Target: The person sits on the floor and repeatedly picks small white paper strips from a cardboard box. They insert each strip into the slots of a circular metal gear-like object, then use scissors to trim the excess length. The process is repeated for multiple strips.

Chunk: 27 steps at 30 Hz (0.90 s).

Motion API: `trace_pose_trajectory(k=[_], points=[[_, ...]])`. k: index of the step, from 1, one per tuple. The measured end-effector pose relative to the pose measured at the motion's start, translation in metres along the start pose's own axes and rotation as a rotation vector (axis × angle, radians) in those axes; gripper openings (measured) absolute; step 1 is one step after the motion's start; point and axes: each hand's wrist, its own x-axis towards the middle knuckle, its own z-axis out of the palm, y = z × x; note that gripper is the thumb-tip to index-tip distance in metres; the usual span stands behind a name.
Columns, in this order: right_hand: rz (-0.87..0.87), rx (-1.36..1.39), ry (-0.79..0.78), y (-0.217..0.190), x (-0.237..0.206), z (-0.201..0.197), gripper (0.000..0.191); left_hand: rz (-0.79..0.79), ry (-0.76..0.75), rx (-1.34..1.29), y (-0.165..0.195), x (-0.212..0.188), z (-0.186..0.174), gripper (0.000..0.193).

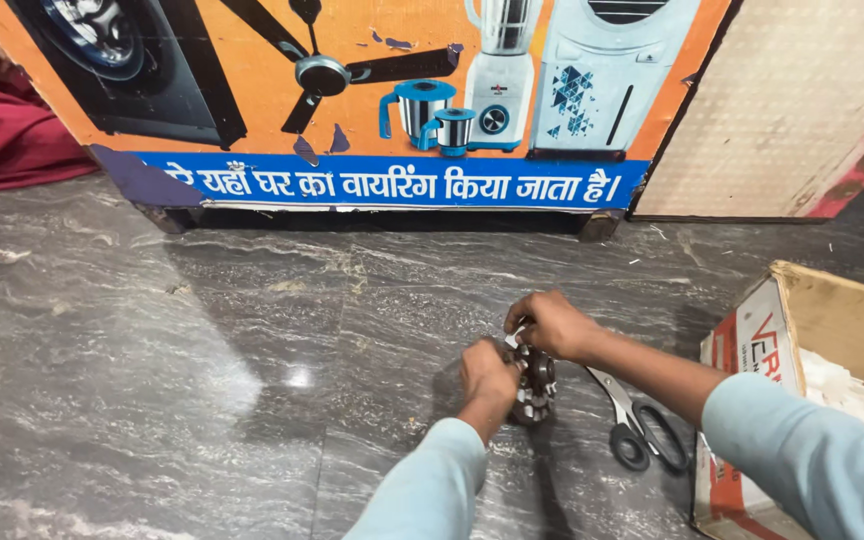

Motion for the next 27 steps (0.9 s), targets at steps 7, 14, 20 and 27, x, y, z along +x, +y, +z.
trace_pose_trajectory(k=[7,14,20,27], points=[[0.058,0.102,-0.091,-0.001,0.014,0.0,0.017,0.101,-0.009,-0.048,-0.015,0.021,-0.019,0.019],[-0.086,0.011,-0.118,0.004,0.026,-0.002,0.018,0.228,-0.012,-0.103,-0.022,0.023,-0.018,0.019],[0.067,0.103,-0.156,0.019,0.029,-0.003,0.026,0.242,-0.029,-0.029,-0.011,0.028,-0.012,0.021],[0.084,0.156,-0.217,0.017,0.034,0.002,0.026,0.107,0.01,0.082,-0.013,0.017,-0.034,0.025]])
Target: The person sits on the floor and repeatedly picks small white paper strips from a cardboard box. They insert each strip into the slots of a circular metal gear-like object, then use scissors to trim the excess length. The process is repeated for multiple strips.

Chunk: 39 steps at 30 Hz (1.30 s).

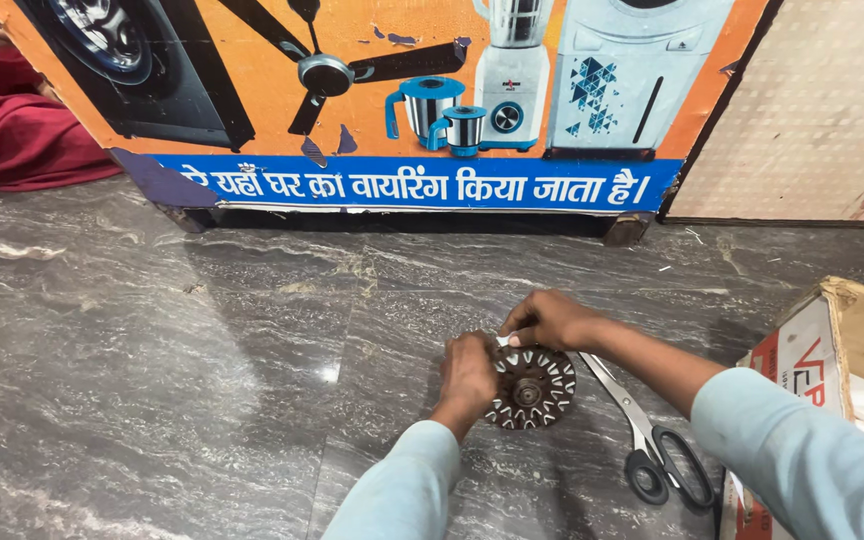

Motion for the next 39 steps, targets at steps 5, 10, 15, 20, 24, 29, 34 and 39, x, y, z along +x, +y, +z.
trace_pose_trajectory(k=[5,10,15,20,24,29,34,39], points=[[0.038,0.032,0.006,-0.003,0.008,0.004,0.027,0.063,0.028,-0.118,-0.022,-0.001,0.001,0.018],[0.041,0.126,-0.055,0.002,0.007,-0.003,0.026,0.173,0.053,-0.185,-0.034,0.005,0.014,0.02],[0.116,0.177,-0.081,0.006,0.0,-0.01,0.025,0.124,0.003,-0.2,-0.023,0.005,0.018,0.019],[0.103,0.164,-0.064,0.013,-0.01,-0.017,0.024,0.117,-0.035,-0.201,-0.006,0.006,0.017,0.019],[0.124,0.137,-0.057,0.016,-0.01,-0.015,0.029,0.061,-0.097,-0.173,0.002,0.005,0.016,0.021],[0.153,0.102,-0.069,0.019,-0.009,-0.015,0.031,0.08,-0.081,-0.148,0.005,0.004,0.016,0.02],[0.134,0.126,-0.082,0.022,-0.01,-0.017,0.031,0.103,-0.071,-0.141,0.003,0.003,0.015,0.019],[0.101,-0.004,-0.011,0.021,-0.012,-0.012,0.028,0.118,-0.072,-0.153,0.003,0.004,0.017,0.019]])
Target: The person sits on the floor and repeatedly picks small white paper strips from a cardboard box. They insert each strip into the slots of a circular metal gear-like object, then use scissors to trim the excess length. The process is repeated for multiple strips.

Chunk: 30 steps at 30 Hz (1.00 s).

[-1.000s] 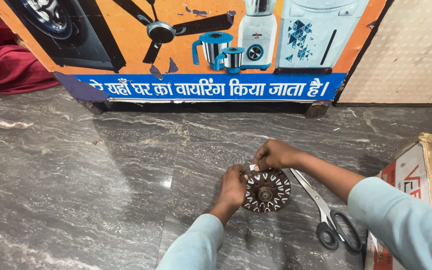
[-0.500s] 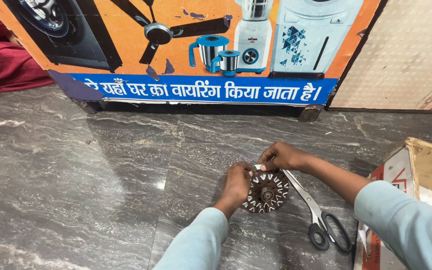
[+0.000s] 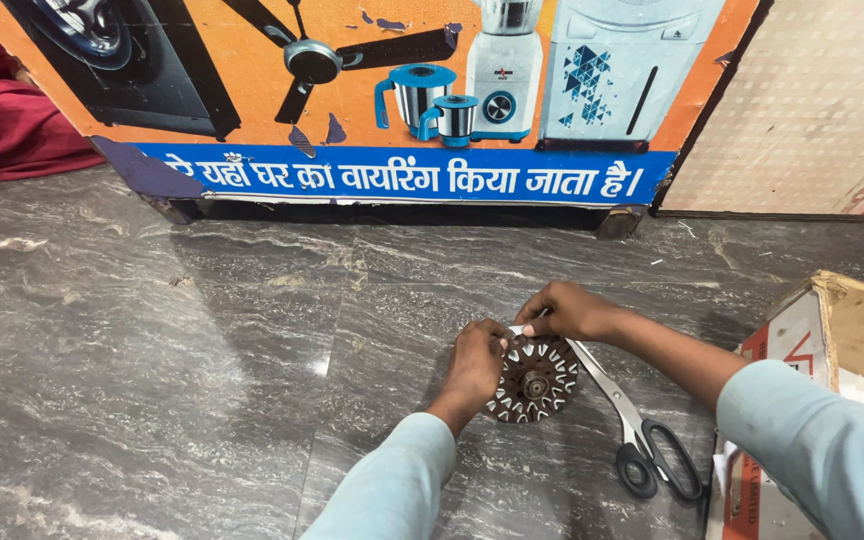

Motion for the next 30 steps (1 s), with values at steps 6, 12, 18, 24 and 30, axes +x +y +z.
trace_pose_trajectory(k=[6,12,18,24,30], points=[[0.023,-0.081,0.078,-0.001,-0.004,0.005,0.026,0.012,-0.002,0.024,0.001,0.001,0.0,0.019],[0.011,-0.065,0.144,0.001,-0.002,0.007,0.026,-0.085,-0.089,0.079,0.018,-0.005,-0.007,0.032],[0.032,-0.111,0.246,-0.014,-0.005,0.012,0.024,-0.148,-0.118,0.114,0.029,-0.011,-0.011,0.034],[0.12,-0.028,0.37,-0.031,-0.008,0.015,0.027,-0.064,-0.063,0.094,0.003,-0.007,-0.009,0.023],[0.138,0.445,0.185,-0.019,0.0,0.017,0.025,0.12,0.134,-0.001,-0.006,0.002,-0.017,0.019]])
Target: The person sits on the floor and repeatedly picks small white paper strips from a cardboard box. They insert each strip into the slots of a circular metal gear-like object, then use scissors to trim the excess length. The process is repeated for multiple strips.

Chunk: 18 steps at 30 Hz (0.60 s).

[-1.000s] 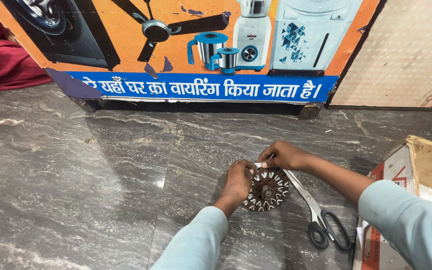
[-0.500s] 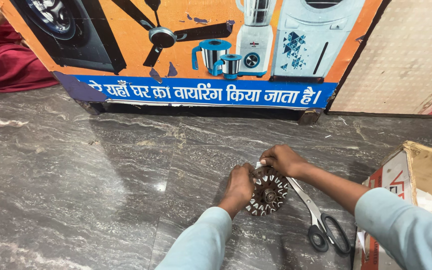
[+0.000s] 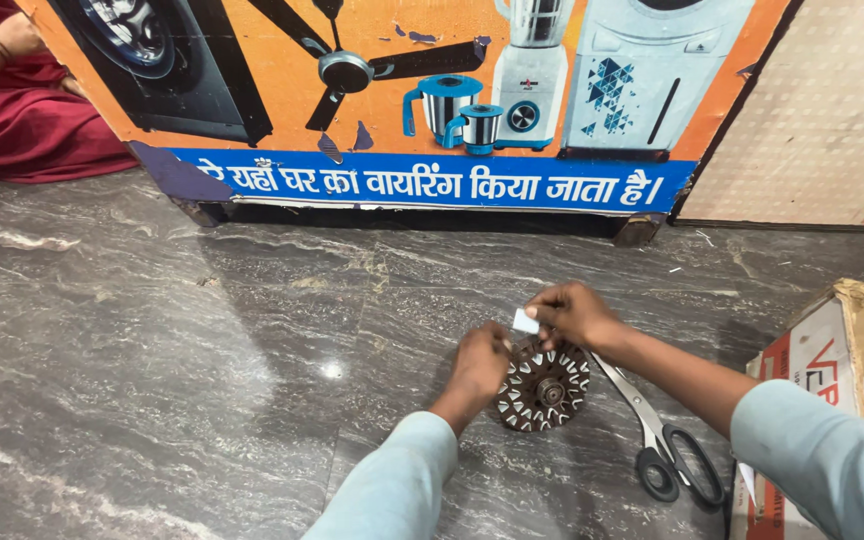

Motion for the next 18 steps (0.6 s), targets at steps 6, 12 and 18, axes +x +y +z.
trace_pose_trajectory(k=[6,12,18], points=[[-0.091,0.22,-0.119,0.005,-0.003,-0.005,0.021,-0.282,-0.1,-0.239,0.023,0.017,-0.017,0.044],[-0.165,0.158,-0.17,0.001,-0.01,-0.014,0.021,-0.405,-0.15,-0.473,0.033,0.017,-0.02,0.019],[0.004,0.328,-0.008,-0.002,-0.008,-0.012,0.028,-0.318,-0.227,-0.645,0.027,0.021,-0.011,0.026]])
